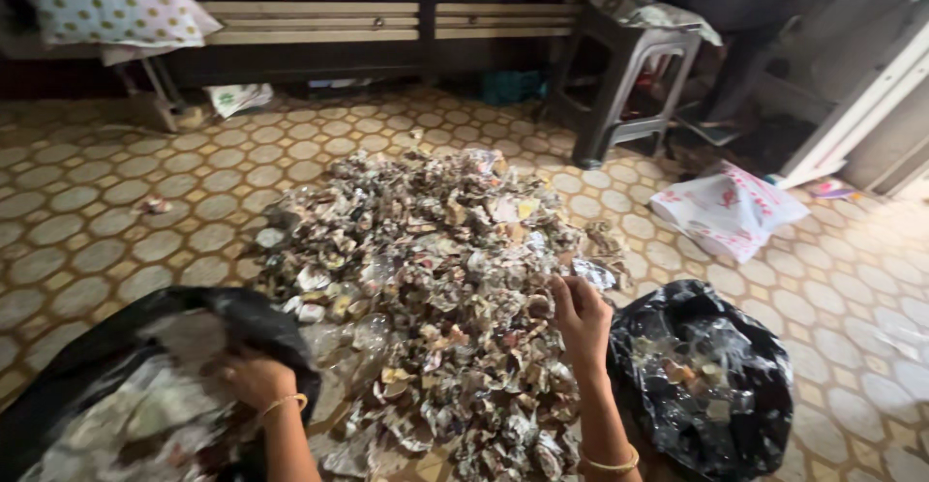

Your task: The person sits on the floor and sorts a large pile of crumpled wrappers by hand, picking up individual pieces and placing them into a black plastic bag. The person repeatedly reaches into the pile, selects items, and transfers them to the bag.

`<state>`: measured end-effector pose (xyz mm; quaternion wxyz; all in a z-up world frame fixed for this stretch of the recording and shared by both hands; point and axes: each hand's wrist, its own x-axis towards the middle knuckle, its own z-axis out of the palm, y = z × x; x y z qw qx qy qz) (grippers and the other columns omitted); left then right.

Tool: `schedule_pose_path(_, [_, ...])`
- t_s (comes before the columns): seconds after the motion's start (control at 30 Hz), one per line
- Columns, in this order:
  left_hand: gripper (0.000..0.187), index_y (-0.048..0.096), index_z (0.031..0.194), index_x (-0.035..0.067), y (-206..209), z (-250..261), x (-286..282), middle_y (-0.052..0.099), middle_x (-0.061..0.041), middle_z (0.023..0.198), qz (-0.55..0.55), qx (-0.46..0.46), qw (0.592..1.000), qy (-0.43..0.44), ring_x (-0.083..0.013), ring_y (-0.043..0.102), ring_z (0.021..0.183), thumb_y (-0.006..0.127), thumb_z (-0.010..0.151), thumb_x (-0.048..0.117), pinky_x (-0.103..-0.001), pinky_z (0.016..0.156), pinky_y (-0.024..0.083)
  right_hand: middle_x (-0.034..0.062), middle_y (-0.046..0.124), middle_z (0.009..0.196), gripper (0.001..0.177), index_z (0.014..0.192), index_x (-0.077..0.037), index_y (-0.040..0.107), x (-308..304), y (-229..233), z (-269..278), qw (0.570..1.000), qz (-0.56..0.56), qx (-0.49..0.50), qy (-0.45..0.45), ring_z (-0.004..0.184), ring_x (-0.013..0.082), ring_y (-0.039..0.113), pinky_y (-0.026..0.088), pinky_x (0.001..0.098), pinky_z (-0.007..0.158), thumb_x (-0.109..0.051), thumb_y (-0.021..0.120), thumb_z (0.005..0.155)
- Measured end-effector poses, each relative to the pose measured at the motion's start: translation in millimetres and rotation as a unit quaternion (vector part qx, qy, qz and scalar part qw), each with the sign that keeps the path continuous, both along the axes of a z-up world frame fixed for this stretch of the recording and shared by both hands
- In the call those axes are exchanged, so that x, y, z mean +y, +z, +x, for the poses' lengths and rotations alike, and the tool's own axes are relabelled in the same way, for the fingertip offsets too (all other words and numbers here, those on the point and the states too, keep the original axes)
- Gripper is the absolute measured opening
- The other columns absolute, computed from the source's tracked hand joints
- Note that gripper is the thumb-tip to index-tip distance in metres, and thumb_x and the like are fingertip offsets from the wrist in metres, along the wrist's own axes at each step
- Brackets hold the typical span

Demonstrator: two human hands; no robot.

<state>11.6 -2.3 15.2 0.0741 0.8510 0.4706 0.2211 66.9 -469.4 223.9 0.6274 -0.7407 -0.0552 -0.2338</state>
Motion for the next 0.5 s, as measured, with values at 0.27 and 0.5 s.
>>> schedule_pose_path(0.27, [0.068, 0.044, 0.149, -0.010, 122, 31, -139, 0.037, -0.036, 0.153, 0.050, -0.281, 0.958, -0.039, -0.0539, 0.025, 0.144, 0.064, 0.084, -0.005, -0.062, 0.115, 0.027, -0.0052, 0.061, 0.063, 0.019, 0.095, -0.002, 0.073, -30, 0, 3, 0.997, -0.018, -0.016, -0.069, 0.056, 0.0006, 0.048, 0.038, 0.0193, 0.050, -0.020, 0.070, 0.097])
schedule_pose_path(0.5, [0.020, 0.074, 0.107, 0.008, 75, 118, -282, 0.067, -0.013, 0.127, -0.097, -0.142, 0.872, -0.458, -0.0275, 0.063, 0.121, 0.062, 0.093, 0.005, -0.040, 0.110, 0.049, -0.0038, 0.062, 0.061, 0.018, 0.093, -0.001, 0.073, -46, 1, 3, 0.998, 0.035, 0.018, -0.057, 0.051, 0.0016, 0.049, 0.037, 0.0209, 0.045, -0.019, 0.071, 0.095])
